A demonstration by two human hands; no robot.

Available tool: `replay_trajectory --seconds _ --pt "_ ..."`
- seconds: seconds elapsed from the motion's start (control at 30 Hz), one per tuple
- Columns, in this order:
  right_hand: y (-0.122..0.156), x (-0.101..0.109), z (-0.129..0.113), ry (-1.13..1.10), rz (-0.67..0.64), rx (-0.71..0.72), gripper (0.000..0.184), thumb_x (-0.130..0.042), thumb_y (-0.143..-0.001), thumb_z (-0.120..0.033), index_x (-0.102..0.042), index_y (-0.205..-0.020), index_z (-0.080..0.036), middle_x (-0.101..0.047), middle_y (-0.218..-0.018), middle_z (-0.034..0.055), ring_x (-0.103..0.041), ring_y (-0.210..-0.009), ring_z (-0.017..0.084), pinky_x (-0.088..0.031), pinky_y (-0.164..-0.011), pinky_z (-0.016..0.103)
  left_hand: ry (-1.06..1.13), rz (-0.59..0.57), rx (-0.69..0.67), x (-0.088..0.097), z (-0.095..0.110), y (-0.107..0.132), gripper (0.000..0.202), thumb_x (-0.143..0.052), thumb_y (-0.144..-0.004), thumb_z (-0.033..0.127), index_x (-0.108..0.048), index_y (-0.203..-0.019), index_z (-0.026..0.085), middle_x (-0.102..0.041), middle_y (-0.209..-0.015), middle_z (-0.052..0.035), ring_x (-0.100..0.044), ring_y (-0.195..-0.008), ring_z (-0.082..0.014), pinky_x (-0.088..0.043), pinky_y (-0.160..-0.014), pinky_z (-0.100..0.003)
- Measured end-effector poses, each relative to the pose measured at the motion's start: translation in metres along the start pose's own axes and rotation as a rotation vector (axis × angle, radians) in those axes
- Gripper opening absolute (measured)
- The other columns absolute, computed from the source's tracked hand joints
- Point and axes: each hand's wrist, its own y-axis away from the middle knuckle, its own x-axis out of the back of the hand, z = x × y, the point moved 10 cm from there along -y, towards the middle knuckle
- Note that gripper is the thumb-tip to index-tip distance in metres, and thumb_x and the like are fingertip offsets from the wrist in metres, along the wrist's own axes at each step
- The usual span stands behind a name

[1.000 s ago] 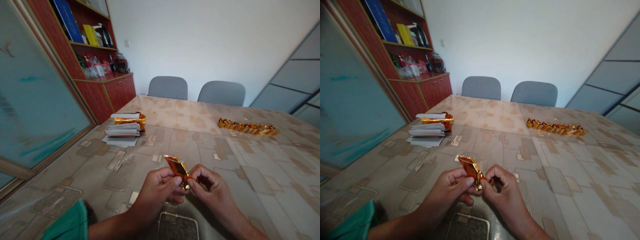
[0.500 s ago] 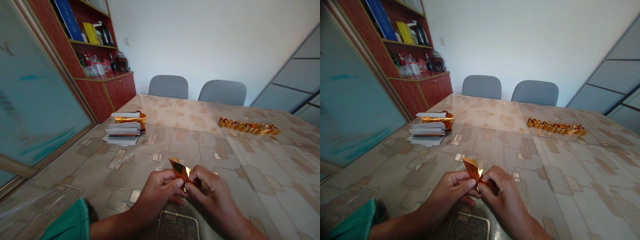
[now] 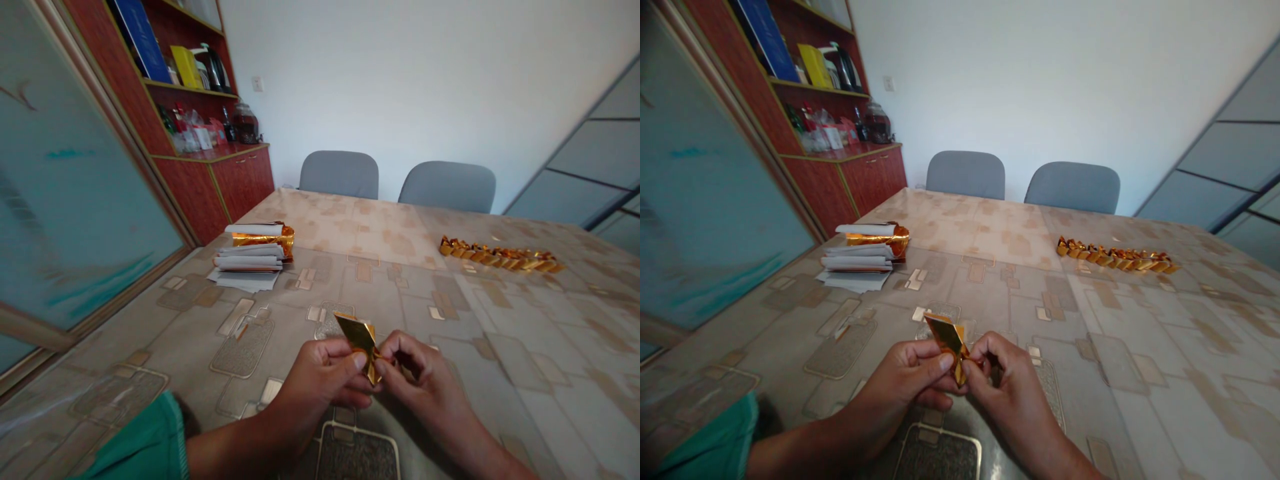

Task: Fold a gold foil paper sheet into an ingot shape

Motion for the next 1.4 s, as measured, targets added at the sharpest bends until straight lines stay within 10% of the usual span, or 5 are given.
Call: replay_trajectory --seconds 0.47,1.4 --pt "-0.001 0.003 0.008 -0.236 -0.035 -0.116 0.043 -0.065 -0.082 -0.062 -0.056 -0.073 -0.021 -0.048 -0.063 -0.0016 -0.041 -0.057 0.015 -0.031 -0.052 0.028 0.096 0.163 -0.016 0.014 0.009 0.000 0.042 -0.088 -0.064 0.048 -0.075 -0.085 0.013 -0.074 -0.079 -0.0038 -0.069 -0.073 -0.0151 -0.054 -0.063 -0.022" --pt "0.003 -0.003 0.007 -0.295 -0.072 -0.059 0.039 -0.062 -0.092 -0.052 -0.054 -0.071 -0.021 -0.043 -0.063 -0.0037 -0.034 -0.060 0.013 -0.027 -0.054 0.027 0.078 0.056 -0.062 0.006 0.014 -0.005 0.041 -0.091 -0.062 0.047 -0.079 -0.079 0.011 -0.073 -0.077 -0.0046 -0.065 -0.069 -0.0117 -0.055 -0.070 -0.022"
